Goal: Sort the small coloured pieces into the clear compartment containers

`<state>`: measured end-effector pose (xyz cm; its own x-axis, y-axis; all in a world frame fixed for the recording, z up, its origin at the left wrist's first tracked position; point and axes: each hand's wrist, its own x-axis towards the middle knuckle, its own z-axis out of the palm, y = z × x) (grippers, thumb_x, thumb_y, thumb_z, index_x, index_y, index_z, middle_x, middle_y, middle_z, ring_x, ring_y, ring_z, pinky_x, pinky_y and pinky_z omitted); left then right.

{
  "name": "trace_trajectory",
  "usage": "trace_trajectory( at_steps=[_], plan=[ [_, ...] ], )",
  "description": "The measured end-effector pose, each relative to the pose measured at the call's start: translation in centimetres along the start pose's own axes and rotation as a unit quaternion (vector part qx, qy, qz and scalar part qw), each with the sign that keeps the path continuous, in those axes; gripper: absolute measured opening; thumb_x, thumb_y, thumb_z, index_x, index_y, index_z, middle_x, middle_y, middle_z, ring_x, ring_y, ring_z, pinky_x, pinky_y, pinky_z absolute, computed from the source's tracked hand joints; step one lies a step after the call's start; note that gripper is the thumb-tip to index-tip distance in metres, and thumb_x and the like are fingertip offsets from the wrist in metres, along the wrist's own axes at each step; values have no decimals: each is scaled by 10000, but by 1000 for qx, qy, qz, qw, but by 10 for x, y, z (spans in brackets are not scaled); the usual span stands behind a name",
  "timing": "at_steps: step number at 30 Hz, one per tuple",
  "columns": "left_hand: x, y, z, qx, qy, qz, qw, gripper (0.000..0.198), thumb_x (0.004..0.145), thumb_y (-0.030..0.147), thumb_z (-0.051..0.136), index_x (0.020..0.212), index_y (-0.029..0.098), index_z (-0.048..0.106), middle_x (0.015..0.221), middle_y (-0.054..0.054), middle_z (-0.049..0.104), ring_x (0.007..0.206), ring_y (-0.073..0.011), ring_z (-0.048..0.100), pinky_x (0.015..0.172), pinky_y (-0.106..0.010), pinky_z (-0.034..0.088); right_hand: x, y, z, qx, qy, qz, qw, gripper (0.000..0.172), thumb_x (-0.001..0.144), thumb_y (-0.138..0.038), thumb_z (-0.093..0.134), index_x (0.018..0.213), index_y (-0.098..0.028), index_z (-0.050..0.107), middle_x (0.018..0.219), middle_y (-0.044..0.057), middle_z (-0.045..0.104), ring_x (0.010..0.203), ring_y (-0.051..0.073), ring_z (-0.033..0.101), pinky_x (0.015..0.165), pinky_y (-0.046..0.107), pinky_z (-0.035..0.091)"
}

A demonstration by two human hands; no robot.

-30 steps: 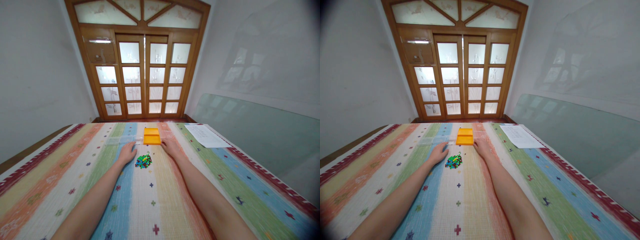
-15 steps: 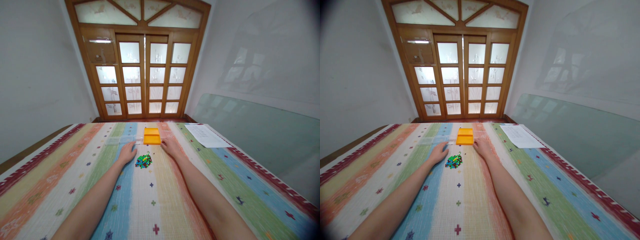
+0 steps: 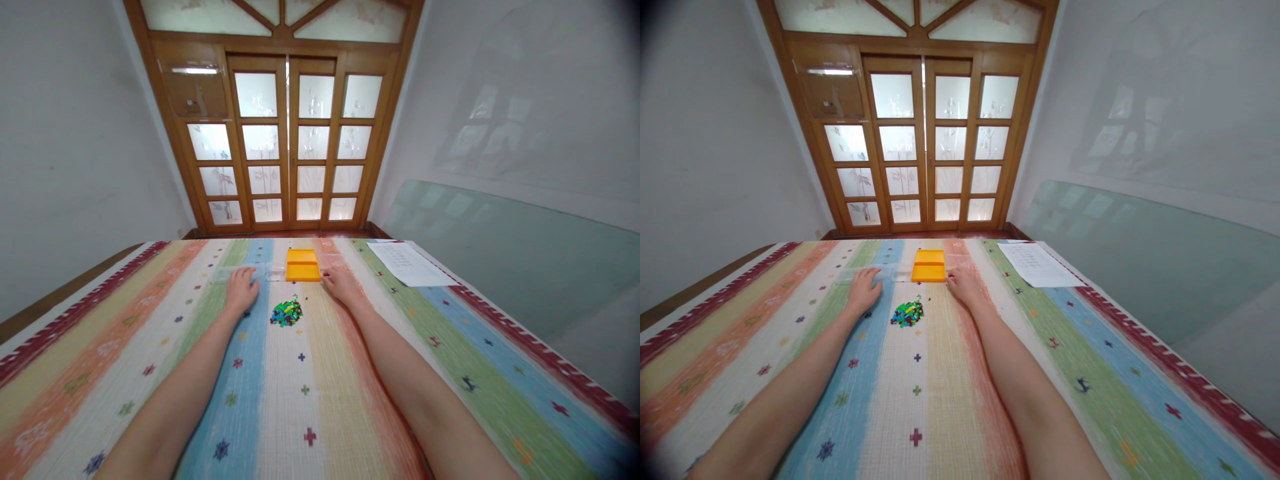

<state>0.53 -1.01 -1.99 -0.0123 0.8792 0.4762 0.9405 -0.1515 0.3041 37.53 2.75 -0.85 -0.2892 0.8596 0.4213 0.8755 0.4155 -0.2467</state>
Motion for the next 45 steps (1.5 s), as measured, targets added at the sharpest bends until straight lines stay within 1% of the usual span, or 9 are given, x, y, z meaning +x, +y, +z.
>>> trace_trajectory(
  at_steps=[4, 8, 12, 17, 23, 27, 32, 37, 45],
  plan=[
    [-1, -15, -5, 58, -66, -17, 996, 615, 979, 408, 509, 1563, 216, 497, 1655, -124, 439, 1571, -428, 248, 1258, -691, 174, -1, -5, -2, 1, -4, -6, 1000, 182, 998, -262, 605, 1034, -190, 769, 1061, 95, 739, 1056, 219, 627, 944, 298, 426],
    [-3, -13, -10, 70, -73, -9, 995, 599, 981, 412, 503, 1547, 215, 502, 1624, -142, 477, 1565, -434, 238, 1251, -721, 88, -2, -9, -4, 4, -10, -7, 1000, 207, 1014, -253, 590, 1096, -187, 768, 1099, 101, 742, 1076, 220, 631, 958, 302, 428],
    [-1, -5, -21, 77, -46, -17, 996, 520, 957, 389, 547, 1448, 223, 592, 1465, -164, 611, 1480, -409, 362, 1258, -668, 119, -2, -10, -4, 9, -15, -1, 1000, 224, 1022, -248, 576, 1120, -179, 765, 1135, 106, 742, 1081, 216, 635, 954, 298, 431],
    [0, -9, -29, 67, -36, -34, 996, 489, 940, 427, 564, 1365, 206, 663, 1345, -173, 638, 1367, -382, 463, 1218, -541, 284, -1, -8, -1, 17, -10, -3, 1000, 241, 1026, -249, 555, 1105, -175, 770, 1135, 115, 740, 1087, 222, 632, 966, 306, 426],
    [-3, -20, -24, 45, -82, -18, 995, 617, 858, 430, 675, 1431, 220, 582, 1579, -158, 489, 1540, -404, 279, 1270, -604, 130, -1, -10, -2, 12, 5, -4, 1000, 268, 1025, -236, 520, 1094, -164, 769, 1110, 124, 741, 1059, 237, 626, 958, 327, 427],
    [-2, -18, -25, 55, -73, -8, 996, 495, 844, 324, 670, 1325, 224, 619, 1422, -156, 600, 1438, -370, 416, 1268, -583, 172, 0, -13, -5, 2, 30, -25, 999, 249, 1023, -225, 521, 1054, -168, 762, 1095, 131, 737, 1060, 256, 617, 968, 350, 423],
    [-3, -3, -37, -24, -38, 50, 998, 425, 847, 303, 664, 1266, 233, 636, 1315, -106, 590, 1317, -294, 522, 1206, -443, 366, 0, -29, -11, -16, 32, -75, 997, 251, 1038, -237, 516, 1020, -180, 759, 1079, 144, 733, 1069, 278, 607, 988, 384, 408],
    [-8, 19, -48, -99, 26, 73, 992, 484, 872, 309, 659, 1343, 233, 575, 1349, -105, 530, 1311, -279, 537, 1179, -398, 424, -7, -61, -18, -14, 16, -152, 988, 254, 1061, -256, 508, 996, -198, 746, 1044, 129, 718, 1028, 267, 596, 964, 373, 401],
    [-26, 76, -30, -197, 25, 83, 977, 551, 885, 341, 693, 1393, 218, 517, 1325, -110, 562, 1184, -263, 598, 1082, -397, 491, -15, -94, -20, 14, 12, -242, 970, 313, 1089, -411, 519, 1223, -190, 697, 1155, 139, 707, 1090, 277, 590, 983, 391, 411]
  ],
)
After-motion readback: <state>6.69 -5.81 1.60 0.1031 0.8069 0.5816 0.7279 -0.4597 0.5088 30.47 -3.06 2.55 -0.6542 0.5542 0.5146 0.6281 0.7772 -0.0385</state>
